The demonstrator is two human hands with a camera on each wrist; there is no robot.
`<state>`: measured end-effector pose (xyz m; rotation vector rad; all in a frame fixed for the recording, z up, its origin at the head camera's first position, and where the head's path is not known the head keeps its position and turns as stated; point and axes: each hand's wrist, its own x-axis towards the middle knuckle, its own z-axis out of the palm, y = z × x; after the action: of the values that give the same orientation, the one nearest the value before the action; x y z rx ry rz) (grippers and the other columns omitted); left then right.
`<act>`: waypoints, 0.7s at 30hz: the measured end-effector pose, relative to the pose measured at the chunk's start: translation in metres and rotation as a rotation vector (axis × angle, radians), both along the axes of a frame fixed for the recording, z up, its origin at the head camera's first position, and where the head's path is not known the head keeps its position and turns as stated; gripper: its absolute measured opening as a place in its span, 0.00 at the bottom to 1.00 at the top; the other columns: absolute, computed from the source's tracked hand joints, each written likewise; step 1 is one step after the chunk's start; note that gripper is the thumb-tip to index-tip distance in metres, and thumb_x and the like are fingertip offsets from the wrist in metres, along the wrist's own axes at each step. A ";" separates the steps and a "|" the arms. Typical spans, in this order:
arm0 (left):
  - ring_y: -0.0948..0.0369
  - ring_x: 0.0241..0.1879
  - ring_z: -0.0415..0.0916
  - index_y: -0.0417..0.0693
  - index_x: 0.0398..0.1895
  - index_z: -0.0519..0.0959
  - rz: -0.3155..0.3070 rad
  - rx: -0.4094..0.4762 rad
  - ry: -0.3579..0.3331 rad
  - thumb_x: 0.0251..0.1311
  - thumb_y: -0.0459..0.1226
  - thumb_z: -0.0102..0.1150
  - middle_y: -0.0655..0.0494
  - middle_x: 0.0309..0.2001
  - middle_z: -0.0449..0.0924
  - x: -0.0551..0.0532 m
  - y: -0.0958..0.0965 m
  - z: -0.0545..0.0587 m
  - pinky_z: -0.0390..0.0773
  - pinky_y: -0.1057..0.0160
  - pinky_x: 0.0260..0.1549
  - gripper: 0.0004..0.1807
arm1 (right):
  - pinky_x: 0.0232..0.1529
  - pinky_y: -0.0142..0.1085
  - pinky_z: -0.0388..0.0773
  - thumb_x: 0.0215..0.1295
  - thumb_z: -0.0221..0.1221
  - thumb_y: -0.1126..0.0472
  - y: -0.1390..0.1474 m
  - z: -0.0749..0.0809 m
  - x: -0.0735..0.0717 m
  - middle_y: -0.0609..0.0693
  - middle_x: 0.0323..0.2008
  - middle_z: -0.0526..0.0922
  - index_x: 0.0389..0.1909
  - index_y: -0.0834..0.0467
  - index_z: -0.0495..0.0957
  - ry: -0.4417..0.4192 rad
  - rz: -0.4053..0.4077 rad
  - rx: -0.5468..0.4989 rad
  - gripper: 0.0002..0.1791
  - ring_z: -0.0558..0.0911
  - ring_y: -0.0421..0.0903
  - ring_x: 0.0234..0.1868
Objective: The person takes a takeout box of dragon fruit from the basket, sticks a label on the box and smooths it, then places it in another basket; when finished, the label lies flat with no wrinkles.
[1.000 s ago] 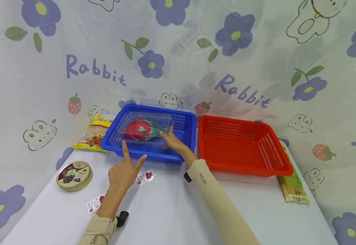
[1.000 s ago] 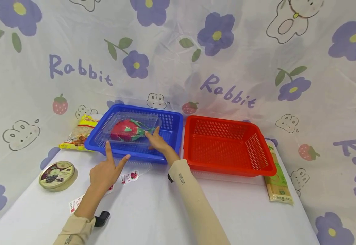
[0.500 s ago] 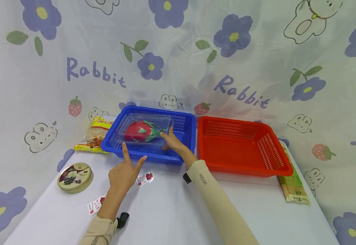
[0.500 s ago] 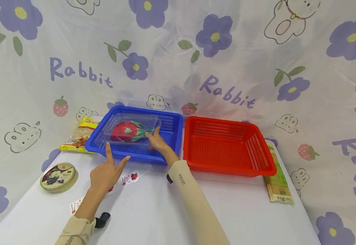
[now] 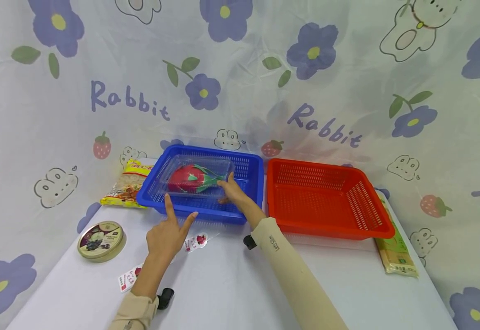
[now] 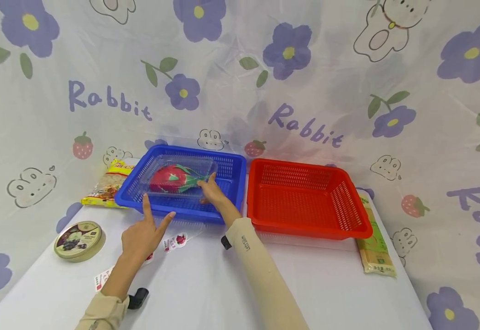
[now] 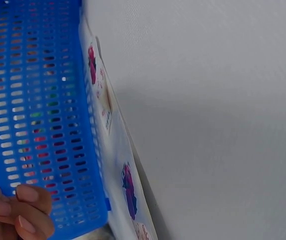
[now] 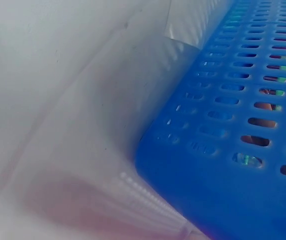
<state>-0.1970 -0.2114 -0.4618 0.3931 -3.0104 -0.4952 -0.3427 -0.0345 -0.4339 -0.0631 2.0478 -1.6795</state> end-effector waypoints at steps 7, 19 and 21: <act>0.56 0.12 0.64 0.45 0.77 0.20 0.003 0.004 -0.011 0.61 0.76 0.26 0.50 0.12 0.66 0.000 0.000 -0.001 0.60 0.61 0.12 0.60 | 0.54 0.50 0.79 0.77 0.46 0.54 0.002 0.004 0.004 0.62 0.78 0.46 0.78 0.53 0.24 -0.029 -0.032 -0.069 0.45 0.79 0.49 0.25; 0.55 0.13 0.65 0.45 0.77 0.20 0.003 0.008 0.006 0.60 0.77 0.25 0.49 0.13 0.66 0.001 0.000 -0.003 0.60 0.60 0.12 0.61 | 0.55 0.52 0.78 0.78 0.45 0.54 0.005 0.006 0.008 0.60 0.78 0.46 0.78 0.52 0.25 -0.057 -0.052 -0.103 0.43 0.83 0.60 0.37; 0.55 0.13 0.65 0.45 0.77 0.20 0.006 0.011 0.006 0.60 0.77 0.25 0.49 0.13 0.66 0.002 0.000 -0.003 0.60 0.60 0.13 0.61 | 0.56 0.53 0.77 0.78 0.45 0.54 0.005 0.006 0.009 0.60 0.79 0.44 0.78 0.52 0.25 -0.064 -0.055 -0.109 0.43 0.82 0.55 0.33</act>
<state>-0.1955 -0.2118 -0.4646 0.4003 -3.0008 -0.5112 -0.3342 -0.0291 -0.4280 0.0103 1.9268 -1.8021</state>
